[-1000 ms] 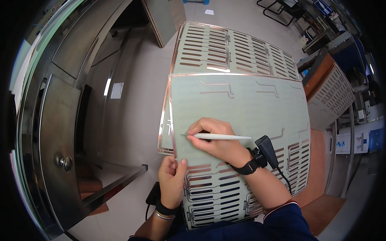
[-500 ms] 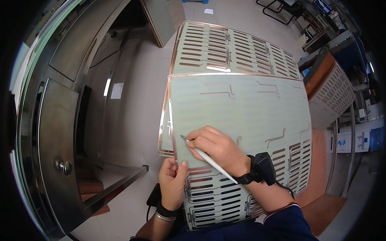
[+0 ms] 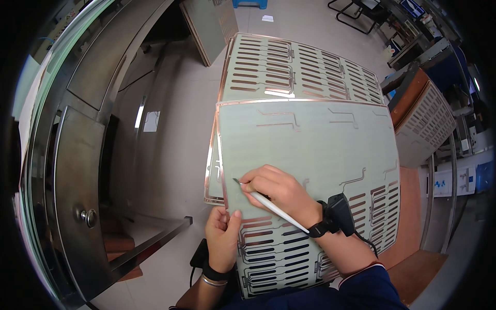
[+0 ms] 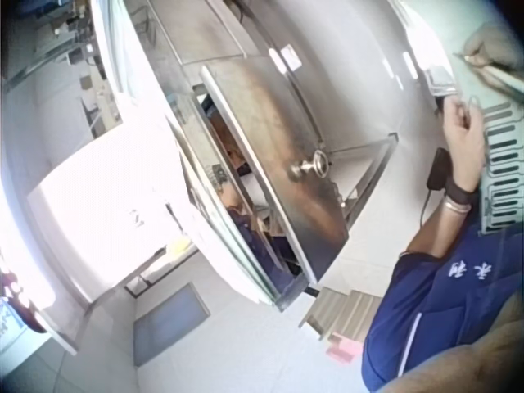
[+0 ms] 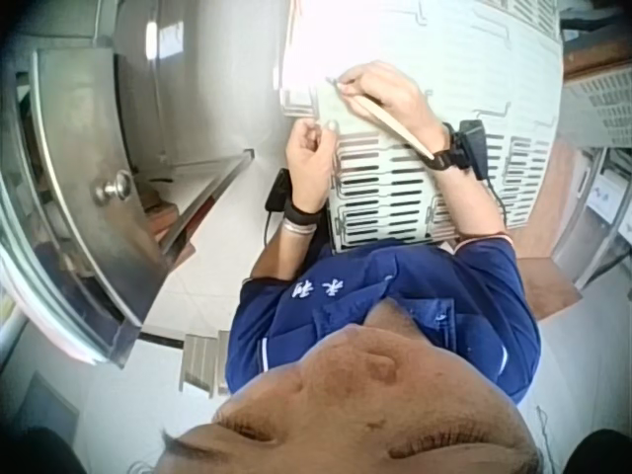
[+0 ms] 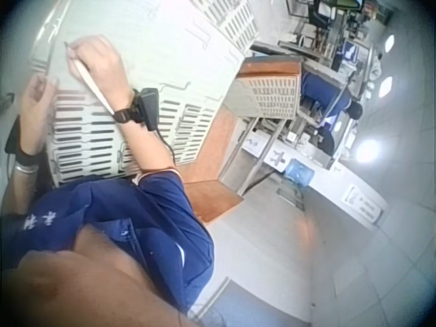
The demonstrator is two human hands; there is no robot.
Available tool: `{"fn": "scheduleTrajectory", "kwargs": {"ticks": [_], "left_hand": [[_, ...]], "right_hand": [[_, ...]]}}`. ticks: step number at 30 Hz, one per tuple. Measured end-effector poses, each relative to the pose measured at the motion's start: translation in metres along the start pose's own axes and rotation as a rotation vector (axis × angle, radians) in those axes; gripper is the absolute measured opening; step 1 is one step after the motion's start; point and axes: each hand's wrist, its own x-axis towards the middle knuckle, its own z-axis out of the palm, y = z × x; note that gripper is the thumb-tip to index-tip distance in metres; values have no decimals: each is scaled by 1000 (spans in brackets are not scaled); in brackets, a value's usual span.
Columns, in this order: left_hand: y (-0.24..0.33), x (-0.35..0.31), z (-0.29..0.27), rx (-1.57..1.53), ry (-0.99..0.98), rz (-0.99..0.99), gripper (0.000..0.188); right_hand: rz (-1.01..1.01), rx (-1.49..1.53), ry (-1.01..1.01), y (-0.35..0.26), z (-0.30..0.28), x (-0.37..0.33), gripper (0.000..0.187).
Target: Marking specific traces or sections on large circuit board sheets using a marking pen.
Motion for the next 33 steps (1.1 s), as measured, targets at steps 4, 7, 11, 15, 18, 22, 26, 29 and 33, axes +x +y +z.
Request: {"fn": "scheduleTrajectory", "kwargs": {"ticks": [4,7,11,15,18,22,26,29,33], "left_hand": [[-2,1,0,1,-9,24,10],[-1,1,0,0,-9,21,10],[0,1,0,8,-8,23,11],[-2,1,1,-6,-5,16,11],[-1,0,-1,-4,-3,14,12],[-2,2,0,7,-6,21,12],[-3,2,0,11,-1,33,12],[-4,2,-2,25,1,51,11],[-2,-1,-2,52,-33,33,8]], "right_hand": [[39,31,-6,-1,-2,1,16],[55,15,9,-2,0,2,16],[69,34,29,0,2,3,15],[87,66,6,-2,-2,2,15],[102,85,1,-5,-1,4,15],[99,82,-3,-5,-3,4,15],[75,61,15,-1,0,1,14],[43,40,35,2,3,0,16],[42,-16,60,3,1,2,16]]}}
